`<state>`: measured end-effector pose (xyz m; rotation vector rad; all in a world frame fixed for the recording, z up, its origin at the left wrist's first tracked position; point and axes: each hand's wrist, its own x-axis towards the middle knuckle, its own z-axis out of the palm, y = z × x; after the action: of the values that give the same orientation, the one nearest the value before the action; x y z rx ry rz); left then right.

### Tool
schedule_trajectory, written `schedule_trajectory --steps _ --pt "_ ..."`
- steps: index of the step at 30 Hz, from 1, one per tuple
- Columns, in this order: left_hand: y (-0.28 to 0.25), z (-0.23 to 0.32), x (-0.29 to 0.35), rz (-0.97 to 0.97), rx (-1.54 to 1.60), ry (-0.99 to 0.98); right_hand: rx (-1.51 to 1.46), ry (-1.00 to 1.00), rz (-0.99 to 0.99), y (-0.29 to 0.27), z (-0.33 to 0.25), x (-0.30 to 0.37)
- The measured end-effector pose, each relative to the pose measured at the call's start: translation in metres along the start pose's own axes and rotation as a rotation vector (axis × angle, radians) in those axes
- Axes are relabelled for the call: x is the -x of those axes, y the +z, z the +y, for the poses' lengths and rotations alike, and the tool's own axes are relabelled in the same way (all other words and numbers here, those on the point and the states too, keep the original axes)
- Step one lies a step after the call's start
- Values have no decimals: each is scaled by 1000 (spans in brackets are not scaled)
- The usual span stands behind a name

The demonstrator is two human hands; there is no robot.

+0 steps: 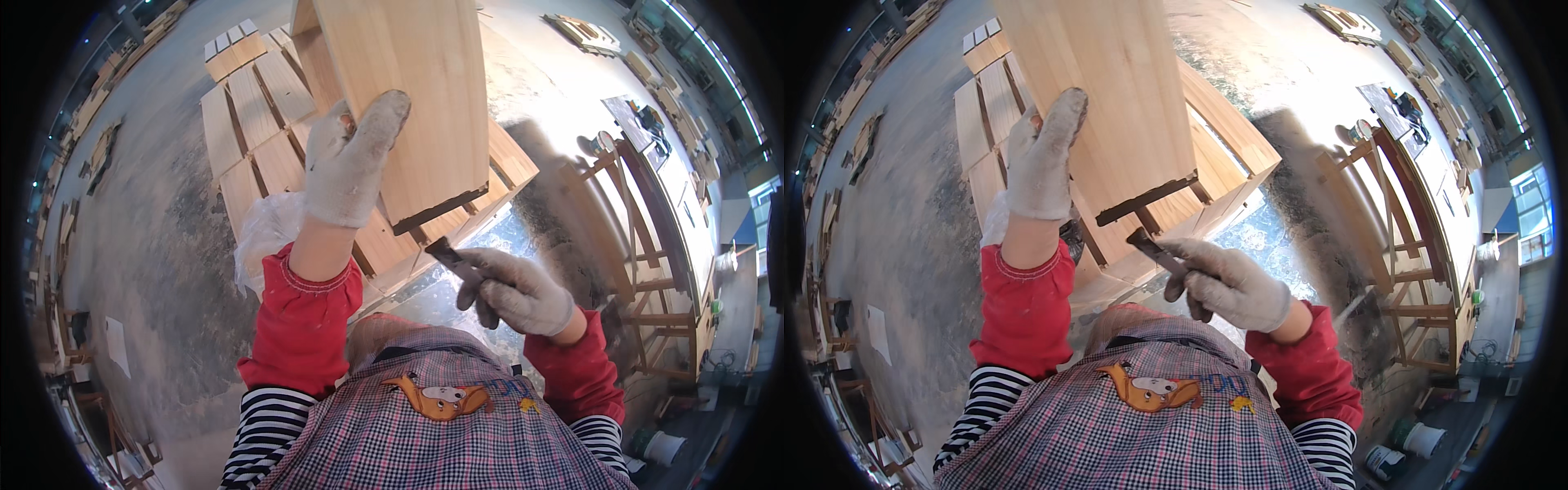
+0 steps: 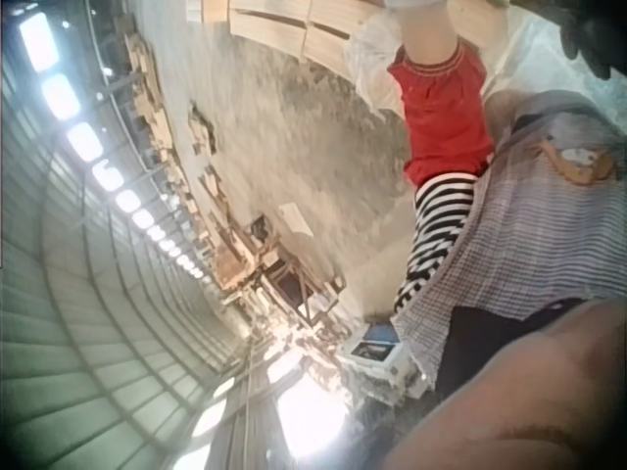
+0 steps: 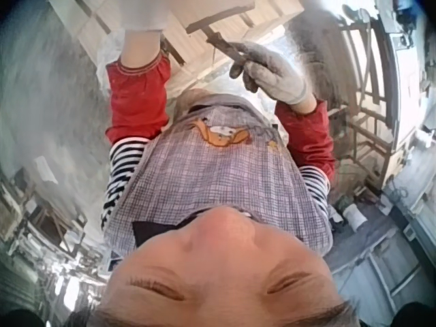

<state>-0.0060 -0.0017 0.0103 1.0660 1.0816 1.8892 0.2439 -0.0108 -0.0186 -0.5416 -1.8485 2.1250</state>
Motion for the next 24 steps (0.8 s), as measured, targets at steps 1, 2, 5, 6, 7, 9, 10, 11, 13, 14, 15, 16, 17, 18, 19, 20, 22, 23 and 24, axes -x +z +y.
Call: schedule_trajectory --steps 1,2,5,6,7,9,10,11,13,14,15,16,17,18,19,20,22,23,24 --pt "1 1 0 0 -14 -3 64 -11 13 5 0 -5" --pt "3 2 0 0 -27 -5 127 -23 28 10 0 -10" --pt "6 3 2 7 -10 51 488 -91 82 22 -20 -25" --pt "7 3 3 4 -9 54 559 -116 93 24 -25 -28" --pt "7 3 3 1 -8 57 630 -141 105 25 -29 -31" --pt "6 3 3 -6 -37 59 787 -146 132 30 -36 -32" --pt "3 2 2 -10 -68 59 872 -125 148 33 -40 -33" --pt "2 0 2 -15 -99 59 958 -104 163 35 -41 -32" --pt "2 -4 2 -9 -65 90 1057 2 89 38 -37 -29" --pt "2 -5 2 -6 -47 105 1105 56 52 39 -34 -27" --pt "1 -6 2 -11 -64 98 1065 48 42 38 -31 -26" --pt "0 -6 2 -16 -81 90 1024 40 32 36 -28 -23" --pt "-1 -6 1 -21 -97 83 983 32 23 34 -26 -20" --pt "0 -5 2 -20 -71 79 893 34 22 32 -27 -18" --pt "2 -5 2 -19 -45 75 803 36 21 31 -28 -15" --pt "3 -4 3 -19 -18 70 713 38 21 29 -28 -11" --pt "2 -2 3 -19 -37 30 575 53 80 23 -25 -2" --pt "1 -1 4 -19 -47 9 505 60 110 20 -22 4" --pt "2 0 5 -10 -24 6 420 80 149 16 -20 9"
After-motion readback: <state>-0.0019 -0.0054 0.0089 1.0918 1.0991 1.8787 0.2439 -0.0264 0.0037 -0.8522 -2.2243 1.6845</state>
